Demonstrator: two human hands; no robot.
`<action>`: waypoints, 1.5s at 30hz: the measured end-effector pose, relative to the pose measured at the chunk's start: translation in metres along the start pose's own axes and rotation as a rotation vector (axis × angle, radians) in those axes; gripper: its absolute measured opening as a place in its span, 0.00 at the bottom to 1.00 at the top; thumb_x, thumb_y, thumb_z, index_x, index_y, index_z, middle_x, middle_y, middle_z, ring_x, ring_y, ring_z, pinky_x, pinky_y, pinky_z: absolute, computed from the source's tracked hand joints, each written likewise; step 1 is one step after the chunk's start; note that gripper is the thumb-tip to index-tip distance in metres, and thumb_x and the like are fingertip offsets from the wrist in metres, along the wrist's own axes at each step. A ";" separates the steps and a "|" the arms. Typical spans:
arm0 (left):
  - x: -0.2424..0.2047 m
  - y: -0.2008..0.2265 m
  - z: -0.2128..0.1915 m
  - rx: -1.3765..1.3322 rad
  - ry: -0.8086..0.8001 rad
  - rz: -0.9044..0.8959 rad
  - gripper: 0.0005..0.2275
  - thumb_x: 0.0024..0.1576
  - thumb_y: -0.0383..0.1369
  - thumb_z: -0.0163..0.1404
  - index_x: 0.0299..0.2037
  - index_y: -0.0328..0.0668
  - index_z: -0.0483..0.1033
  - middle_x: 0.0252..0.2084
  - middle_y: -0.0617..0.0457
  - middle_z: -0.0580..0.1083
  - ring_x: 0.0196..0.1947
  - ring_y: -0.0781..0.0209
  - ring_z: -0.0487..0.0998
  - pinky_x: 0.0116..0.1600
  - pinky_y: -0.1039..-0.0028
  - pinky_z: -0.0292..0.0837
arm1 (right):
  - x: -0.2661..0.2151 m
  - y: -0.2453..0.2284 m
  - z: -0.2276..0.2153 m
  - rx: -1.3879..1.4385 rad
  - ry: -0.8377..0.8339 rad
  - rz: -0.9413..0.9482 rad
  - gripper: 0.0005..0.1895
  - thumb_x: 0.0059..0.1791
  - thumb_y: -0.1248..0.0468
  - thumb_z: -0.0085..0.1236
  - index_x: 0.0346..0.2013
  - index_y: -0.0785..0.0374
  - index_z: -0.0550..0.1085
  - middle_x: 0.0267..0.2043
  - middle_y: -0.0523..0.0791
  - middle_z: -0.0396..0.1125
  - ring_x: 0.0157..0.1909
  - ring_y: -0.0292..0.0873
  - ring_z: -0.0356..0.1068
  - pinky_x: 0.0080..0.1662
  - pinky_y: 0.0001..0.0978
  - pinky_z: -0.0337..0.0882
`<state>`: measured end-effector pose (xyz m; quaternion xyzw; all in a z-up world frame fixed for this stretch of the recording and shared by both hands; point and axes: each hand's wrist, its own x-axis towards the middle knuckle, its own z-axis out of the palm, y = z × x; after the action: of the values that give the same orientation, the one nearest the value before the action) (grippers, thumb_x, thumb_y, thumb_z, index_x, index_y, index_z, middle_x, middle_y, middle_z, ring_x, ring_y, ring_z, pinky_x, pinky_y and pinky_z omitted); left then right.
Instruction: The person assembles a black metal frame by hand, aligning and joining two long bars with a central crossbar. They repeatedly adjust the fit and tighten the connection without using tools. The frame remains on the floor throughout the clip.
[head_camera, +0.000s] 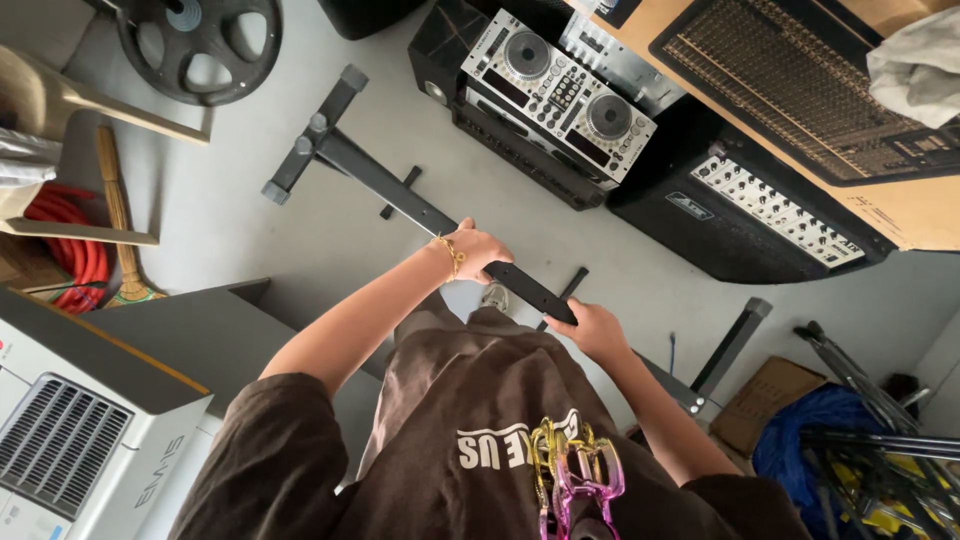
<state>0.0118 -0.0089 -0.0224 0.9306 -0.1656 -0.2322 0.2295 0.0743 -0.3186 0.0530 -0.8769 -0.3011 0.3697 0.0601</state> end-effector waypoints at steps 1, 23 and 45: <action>-0.001 -0.001 -0.002 0.001 -0.001 0.003 0.23 0.52 0.42 0.64 0.58 0.71 0.72 0.53 0.67 0.77 0.53 0.54 0.79 0.58 0.46 0.61 | -0.001 -0.004 -0.004 0.001 0.002 0.002 0.30 0.49 0.34 0.52 0.36 0.60 0.69 0.28 0.52 0.71 0.37 0.56 0.76 0.39 0.46 0.73; 0.003 -0.005 0.000 0.030 -0.016 -0.015 0.21 0.53 0.42 0.61 0.58 0.68 0.74 0.55 0.65 0.78 0.56 0.54 0.79 0.61 0.43 0.62 | -0.014 -0.034 -0.174 0.466 0.682 -0.088 0.10 0.55 0.59 0.60 0.30 0.57 0.77 0.32 0.42 0.75 0.40 0.46 0.74 0.48 0.37 0.73; 0.008 0.001 0.010 0.094 0.107 -0.036 0.21 0.49 0.46 0.65 0.52 0.74 0.75 0.49 0.72 0.79 0.51 0.62 0.81 0.59 0.56 0.69 | -0.014 -0.186 -0.194 1.480 0.522 0.007 0.14 0.47 0.70 0.62 0.44 0.49 0.75 0.42 0.37 0.73 0.42 0.35 0.72 0.50 0.30 0.79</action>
<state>0.0129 -0.0163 -0.0330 0.9542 -0.1472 -0.1780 0.1901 0.1094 -0.1529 0.2618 -0.6684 0.0501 0.2563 0.6965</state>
